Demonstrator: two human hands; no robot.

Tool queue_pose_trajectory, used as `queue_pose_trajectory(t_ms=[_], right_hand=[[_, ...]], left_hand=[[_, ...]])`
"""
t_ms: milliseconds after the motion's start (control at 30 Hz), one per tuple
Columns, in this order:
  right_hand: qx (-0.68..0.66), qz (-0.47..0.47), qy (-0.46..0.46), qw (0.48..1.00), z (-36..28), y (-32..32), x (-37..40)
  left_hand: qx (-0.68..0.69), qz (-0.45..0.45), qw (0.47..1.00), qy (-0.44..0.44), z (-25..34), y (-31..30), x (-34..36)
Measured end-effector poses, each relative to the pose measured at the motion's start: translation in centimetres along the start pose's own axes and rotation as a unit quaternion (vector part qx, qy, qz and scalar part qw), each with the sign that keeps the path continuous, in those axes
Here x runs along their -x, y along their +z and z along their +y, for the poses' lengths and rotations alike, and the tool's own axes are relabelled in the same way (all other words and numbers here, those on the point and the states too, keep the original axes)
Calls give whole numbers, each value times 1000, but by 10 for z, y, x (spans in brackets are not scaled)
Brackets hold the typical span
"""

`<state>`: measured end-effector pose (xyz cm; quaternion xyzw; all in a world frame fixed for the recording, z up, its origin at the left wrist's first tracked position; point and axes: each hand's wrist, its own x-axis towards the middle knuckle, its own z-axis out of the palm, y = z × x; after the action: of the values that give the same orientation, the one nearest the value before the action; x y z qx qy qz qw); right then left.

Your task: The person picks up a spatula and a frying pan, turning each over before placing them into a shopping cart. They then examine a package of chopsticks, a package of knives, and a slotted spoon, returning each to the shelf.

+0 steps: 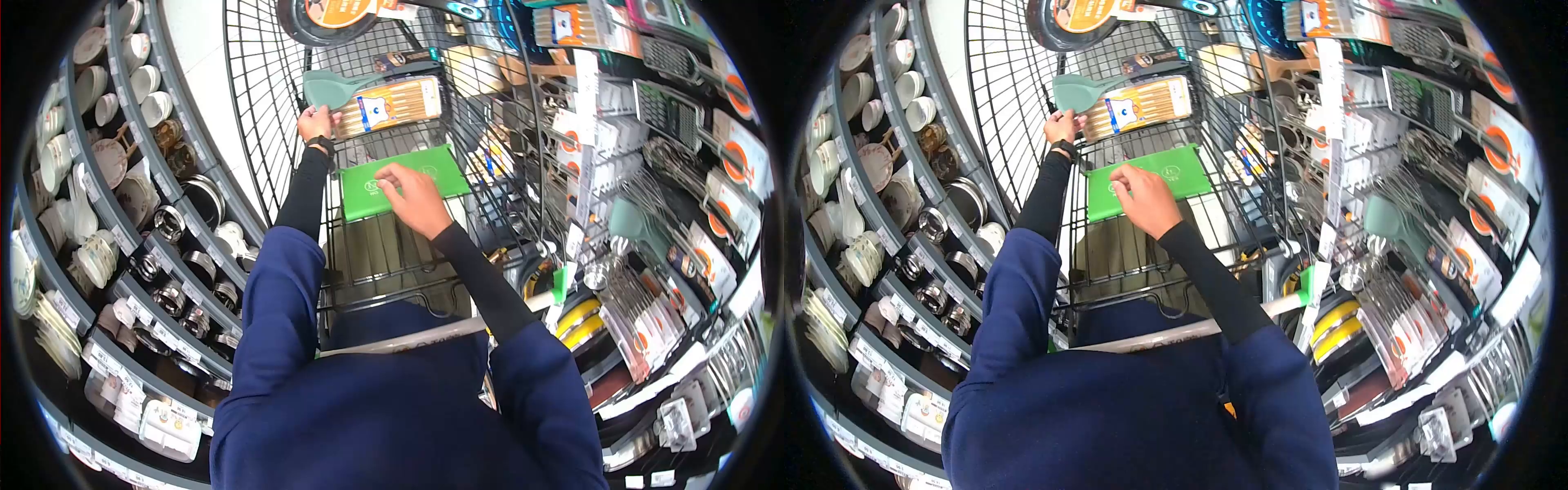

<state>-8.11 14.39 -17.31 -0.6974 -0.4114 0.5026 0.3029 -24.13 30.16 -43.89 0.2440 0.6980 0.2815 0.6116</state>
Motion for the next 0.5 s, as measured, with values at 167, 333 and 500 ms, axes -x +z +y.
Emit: queue_pose_trajectory(t_ms=[167,333,500], right_hand=[[-33,22,-3,999,7,-8,23],[-122,29,57,990,14,-27,34],[-322,106,66,938,31,-45,38]], left_hand=[[-93,-102,989,-54,45,-1,54],[-131,-162,978,-5,95,-14,129],[-236,-147,956,95,173,-61,249]])
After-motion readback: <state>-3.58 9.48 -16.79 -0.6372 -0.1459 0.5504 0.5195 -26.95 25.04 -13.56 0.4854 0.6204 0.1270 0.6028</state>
